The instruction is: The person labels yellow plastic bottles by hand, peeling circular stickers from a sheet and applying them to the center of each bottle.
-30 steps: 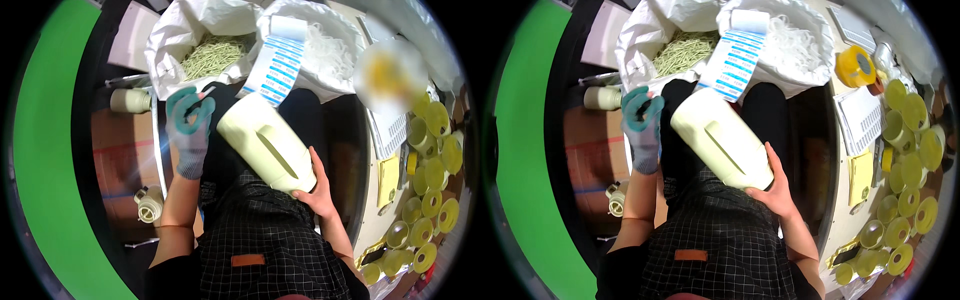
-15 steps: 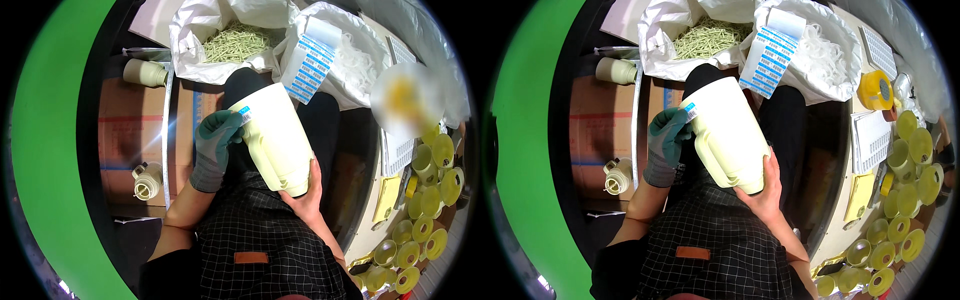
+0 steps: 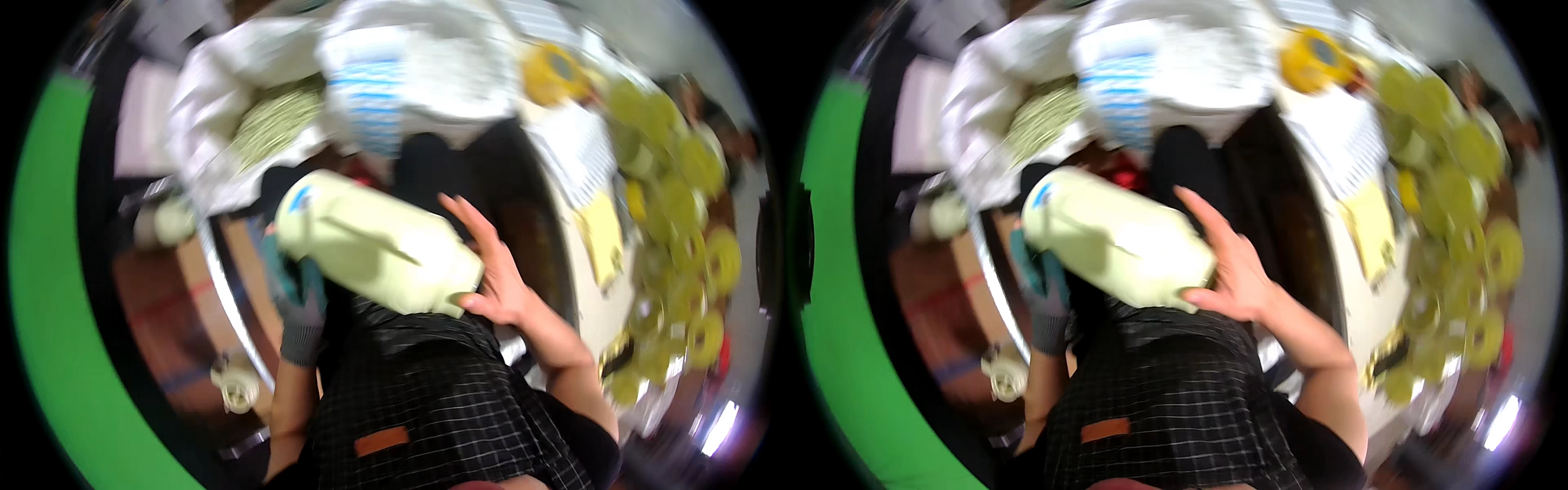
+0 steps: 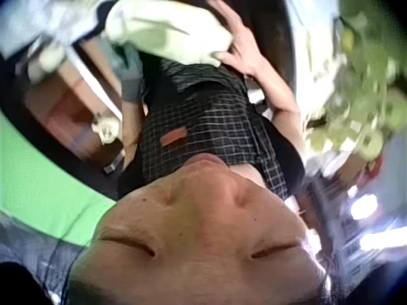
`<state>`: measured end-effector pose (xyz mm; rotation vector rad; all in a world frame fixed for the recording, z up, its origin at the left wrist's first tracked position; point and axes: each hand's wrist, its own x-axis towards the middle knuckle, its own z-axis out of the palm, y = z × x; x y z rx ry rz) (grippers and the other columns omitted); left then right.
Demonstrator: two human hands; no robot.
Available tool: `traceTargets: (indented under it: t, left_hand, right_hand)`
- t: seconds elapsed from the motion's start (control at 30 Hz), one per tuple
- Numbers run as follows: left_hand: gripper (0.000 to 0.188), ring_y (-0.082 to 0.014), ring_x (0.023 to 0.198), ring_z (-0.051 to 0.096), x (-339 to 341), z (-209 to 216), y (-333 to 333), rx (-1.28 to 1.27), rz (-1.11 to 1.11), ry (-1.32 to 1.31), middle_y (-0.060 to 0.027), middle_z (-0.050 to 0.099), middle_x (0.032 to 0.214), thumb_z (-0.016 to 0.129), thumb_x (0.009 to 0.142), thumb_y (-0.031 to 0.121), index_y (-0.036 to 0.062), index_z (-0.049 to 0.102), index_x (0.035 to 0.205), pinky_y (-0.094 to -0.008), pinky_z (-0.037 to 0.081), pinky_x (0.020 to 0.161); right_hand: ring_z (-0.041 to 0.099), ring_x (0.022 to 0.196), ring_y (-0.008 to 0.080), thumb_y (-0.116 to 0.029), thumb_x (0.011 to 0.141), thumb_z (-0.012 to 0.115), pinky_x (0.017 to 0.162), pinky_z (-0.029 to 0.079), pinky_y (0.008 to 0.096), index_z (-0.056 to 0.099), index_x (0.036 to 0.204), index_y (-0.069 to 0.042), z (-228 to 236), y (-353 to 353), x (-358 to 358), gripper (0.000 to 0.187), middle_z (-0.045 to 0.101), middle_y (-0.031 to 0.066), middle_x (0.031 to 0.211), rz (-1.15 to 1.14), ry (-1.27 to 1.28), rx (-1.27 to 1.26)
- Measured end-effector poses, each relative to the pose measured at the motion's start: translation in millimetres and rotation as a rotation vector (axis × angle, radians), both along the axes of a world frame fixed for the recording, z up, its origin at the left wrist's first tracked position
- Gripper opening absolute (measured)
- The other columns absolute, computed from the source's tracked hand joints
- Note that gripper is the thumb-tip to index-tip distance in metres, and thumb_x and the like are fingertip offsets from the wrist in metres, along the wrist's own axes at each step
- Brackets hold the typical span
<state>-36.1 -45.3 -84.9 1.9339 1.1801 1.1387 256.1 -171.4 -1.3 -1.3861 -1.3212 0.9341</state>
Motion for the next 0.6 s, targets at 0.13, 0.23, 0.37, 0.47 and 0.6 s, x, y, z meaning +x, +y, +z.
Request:
traceTargets:
  t: [0.13,0.23,0.37,0.47,0.6]
  left_hand:
    - [0.053,-0.0296,0.133,0.059,-3.3,-11.2,-6.8,-0.596,-0.253,-0.023,-0.0208,0.055,0.151,0.047,0.114,0.033,0.0,0.045,0.156,-0.0411,0.048,0.11]
    - [0.054,-0.0276,0.117,0.066,-37.2,-25.4,-11.1,-1.003,-0.389,0.192,-0.0186,0.069,0.128,0.045,0.114,0.043,-0.0014,0.06,0.141,-0.0414,0.052,0.1]
    - [0.049,-0.029,0.1,0.073,11.0,57.7,-18.3,-0.502,-0.093,1.009,-0.0107,0.077,0.094,0.054,0.11,0.04,-0.0037,0.076,0.114,-0.042,0.055,0.09]
    - [0.07,-0.033,0.141,0.053,34.8,38.4,-0.1,0.024,-0.177,0.202,-0.0226,0.052,0.155,0.076,0.095,0.02,-0.0051,0.048,0.154,-0.0434,0.04,0.118]
    - [0.111,-0.0341,0.155,0.034,107.4,-10.2,13.1,-0.099,-0.365,0.128,-0.0215,0.032,0.167,0.091,0.081,0.02,-0.0024,0.023,0.165,-0.0467,0.03,0.126]
  right_hand:
    - [0.067,0.121,0.0423,-0.061,0.094,0.066,0.099,0.056,0.0493,0.056,0.149,-0.008,62.8,45.5,31.7,0.077,0.06,0.0205,0.148,-0.005,-0.447,0.204]
    - [0.071,0.112,0.039,-0.057,0.1,0.06,0.094,0.058,0.0488,0.07,0.133,-0.008,20.2,71.3,8.7,0.06,0.072,0.0197,0.126,-0.148,-0.431,-0.021]
    - [0.073,0.097,0.0401,-0.058,0.101,0.057,0.084,0.058,0.0489,0.078,0.108,-0.007,-22.3,111.7,-12.2,0.056,0.077,0.0185,0.102,-0.272,-0.429,-0.173]
    - [0.073,0.079,0.0428,-0.063,0.101,0.055,0.073,0.057,0.0518,0.08,0.083,-0.007,-43.7,147.9,-5.5,0.064,0.073,0.0195,0.077,-0.324,-0.469,-0.228]
    - [0.071,0.108,0.0369,-0.049,0.097,0.069,0.093,0.056,0.0467,0.077,0.117,-0.009,-65.4,118.2,21.5,0.046,0.076,0.0191,0.112,-0.361,-0.594,0.021]
